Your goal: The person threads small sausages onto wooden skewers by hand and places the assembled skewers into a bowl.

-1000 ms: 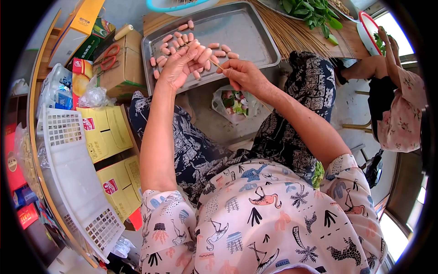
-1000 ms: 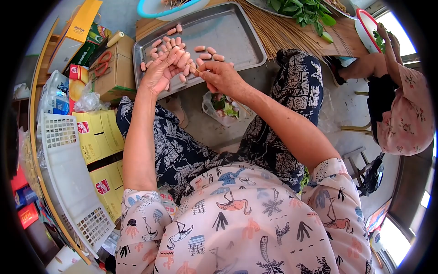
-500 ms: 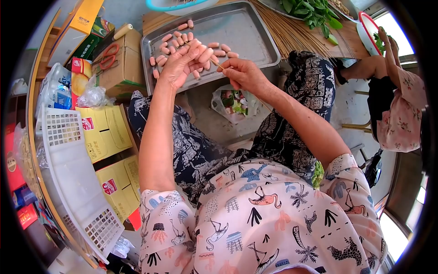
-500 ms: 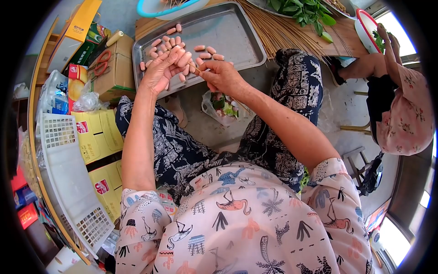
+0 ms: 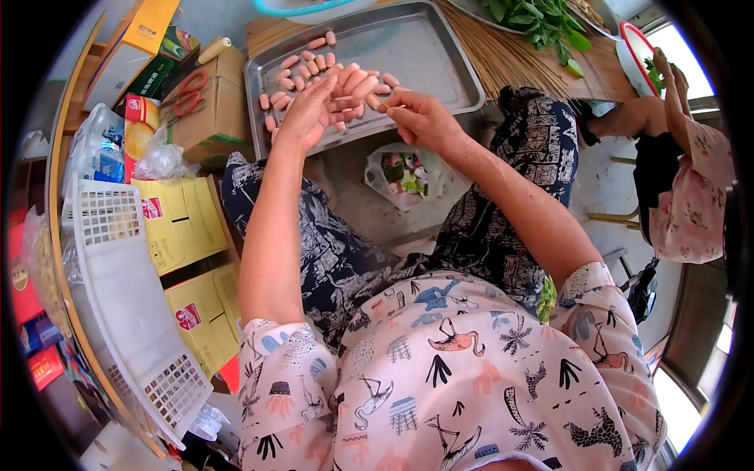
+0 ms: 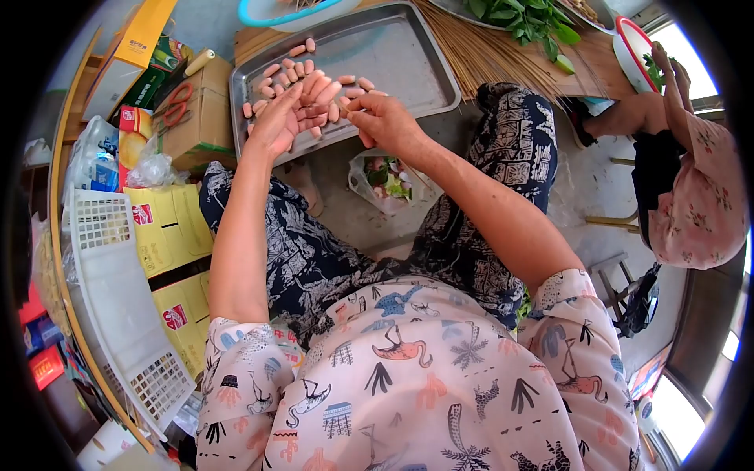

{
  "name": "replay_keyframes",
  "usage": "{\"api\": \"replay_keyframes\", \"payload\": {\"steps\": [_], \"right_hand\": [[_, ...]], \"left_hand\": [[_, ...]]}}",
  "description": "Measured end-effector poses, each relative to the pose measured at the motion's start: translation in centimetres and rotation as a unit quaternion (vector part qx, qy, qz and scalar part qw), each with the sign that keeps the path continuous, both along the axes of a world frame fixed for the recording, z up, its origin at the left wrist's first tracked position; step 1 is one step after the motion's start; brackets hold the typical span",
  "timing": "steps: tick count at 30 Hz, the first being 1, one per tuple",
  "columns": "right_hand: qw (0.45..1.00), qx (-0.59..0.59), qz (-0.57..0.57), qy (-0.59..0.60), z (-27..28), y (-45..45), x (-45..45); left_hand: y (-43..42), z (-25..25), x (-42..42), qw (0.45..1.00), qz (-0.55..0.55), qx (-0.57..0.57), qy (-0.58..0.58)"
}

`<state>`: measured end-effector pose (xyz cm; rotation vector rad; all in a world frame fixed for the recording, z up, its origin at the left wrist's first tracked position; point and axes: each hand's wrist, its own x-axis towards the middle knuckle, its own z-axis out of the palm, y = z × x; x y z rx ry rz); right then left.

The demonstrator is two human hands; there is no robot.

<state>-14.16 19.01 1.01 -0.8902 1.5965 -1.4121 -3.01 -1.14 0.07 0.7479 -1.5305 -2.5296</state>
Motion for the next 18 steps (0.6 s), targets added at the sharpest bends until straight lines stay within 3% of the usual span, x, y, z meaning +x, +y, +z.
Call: {"api": "replay_keyframes", "payload": {"steps": [2, 4, 5, 6, 7, 14, 16, 18], "right_hand": [[1.0, 0.007, -0.005, -0.012, 0.4, 0.2, -0.3], [1.0, 0.017, -0.012, -0.023, 0.7, 0.5, -0.5], [1.0, 0.016, -0.012, -0.023, 0.6, 0.5, -0.6], [1.0, 0.015, -0.013, -0.024, 0.6, 0.6, -0.6], [1.0, 0.015, -0.014, -0.024, 0.7, 0.7, -0.5], [0.999, 0.016, -0.014, -0.034, 1.0, 0.9, -0.6], [0.999, 0.012, -0.02, -0.043, 1.1, 1.0, -0.6], [0.999, 0.021, -0.007, -0.032, 1.0, 1.0, -0.5]], "left_hand": [[-1.0, -1.8, 0.0, 0.999, 0.039, 0.018, -0.031], [-1.8, -4.2, 0.0, 0.946, -0.002, -0.264, -0.191], [-1.7, -5.1, 0.2, 0.945, -0.002, -0.264, -0.191], [-1.6, -5.9, 0.5, 0.873, -0.064, -0.438, -0.206], [-1.5, -6.6, 0.7, 0.766, -0.123, -0.594, -0.213], [-1.1, -7.9, 1.0, 0.758, -0.11, -0.621, -0.163], [-1.3, -8.7, 0.9, 0.73, -0.067, -0.66, -0.167], [-1.3, -9.0, 0.8, 0.739, -0.044, -0.645, -0.19]]}}
